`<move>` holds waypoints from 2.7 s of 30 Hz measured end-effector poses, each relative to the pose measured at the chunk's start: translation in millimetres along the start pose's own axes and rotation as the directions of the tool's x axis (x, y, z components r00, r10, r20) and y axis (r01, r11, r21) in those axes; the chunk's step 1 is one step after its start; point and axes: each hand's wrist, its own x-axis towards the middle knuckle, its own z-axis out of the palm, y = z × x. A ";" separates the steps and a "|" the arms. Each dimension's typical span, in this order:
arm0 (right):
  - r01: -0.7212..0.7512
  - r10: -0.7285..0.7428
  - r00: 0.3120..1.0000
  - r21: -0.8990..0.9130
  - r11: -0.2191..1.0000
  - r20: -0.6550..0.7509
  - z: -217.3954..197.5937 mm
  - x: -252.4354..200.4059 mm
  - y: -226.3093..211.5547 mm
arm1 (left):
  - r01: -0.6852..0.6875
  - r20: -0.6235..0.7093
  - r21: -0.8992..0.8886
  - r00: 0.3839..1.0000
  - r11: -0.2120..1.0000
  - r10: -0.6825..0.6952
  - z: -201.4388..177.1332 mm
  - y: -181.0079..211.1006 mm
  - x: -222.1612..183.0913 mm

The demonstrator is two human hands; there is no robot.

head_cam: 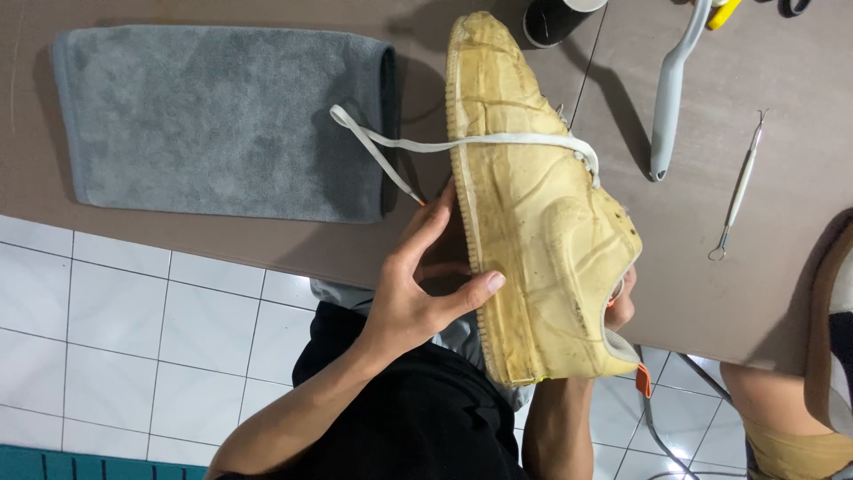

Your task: Unlacing a yellow sneaker by pulling the white laces through the eyelets one by one, occasionally using a small metal tool to assist.

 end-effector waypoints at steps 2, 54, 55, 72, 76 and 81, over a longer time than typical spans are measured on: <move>-0.009 0.009 1.000 0.010 1.000 -0.007 8.2 -6.1 -25.9 | 0.055 0.030 0.071 0.998 0.996 -0.058 0.1 5.9 0.5; 0.721 -0.626 0.693 -0.343 0.603 0.357 62.3 -33.0 -79.3 | 0.124 -0.054 0.149 0.992 0.981 -0.117 -75.2 26.5 126.2; 0.723 -0.629 0.691 -0.337 0.603 0.356 63.0 -33.9 -79.2 | 0.140 -0.062 0.170 0.989 0.975 -0.132 -75.5 27.6 126.4; 0.641 -0.564 0.767 -0.410 0.649 0.307 66.1 -24.9 -82.6 | -0.090 0.056 0.212 0.995 0.973 0.080 -36.4 8.4 114.5; 0.578 -0.503 0.816 -0.384 0.720 0.285 66.0 -20.8 -91.8 | -0.065 0.081 0.311 0.996 0.948 0.041 -27.7 26.4 81.4; 0.479 -0.391 0.869 -0.315 0.819 0.304 69.4 -4.0 -115.0 | -0.289 0.245 0.515 0.952 0.807 0.185 -14.8 47.1 39.9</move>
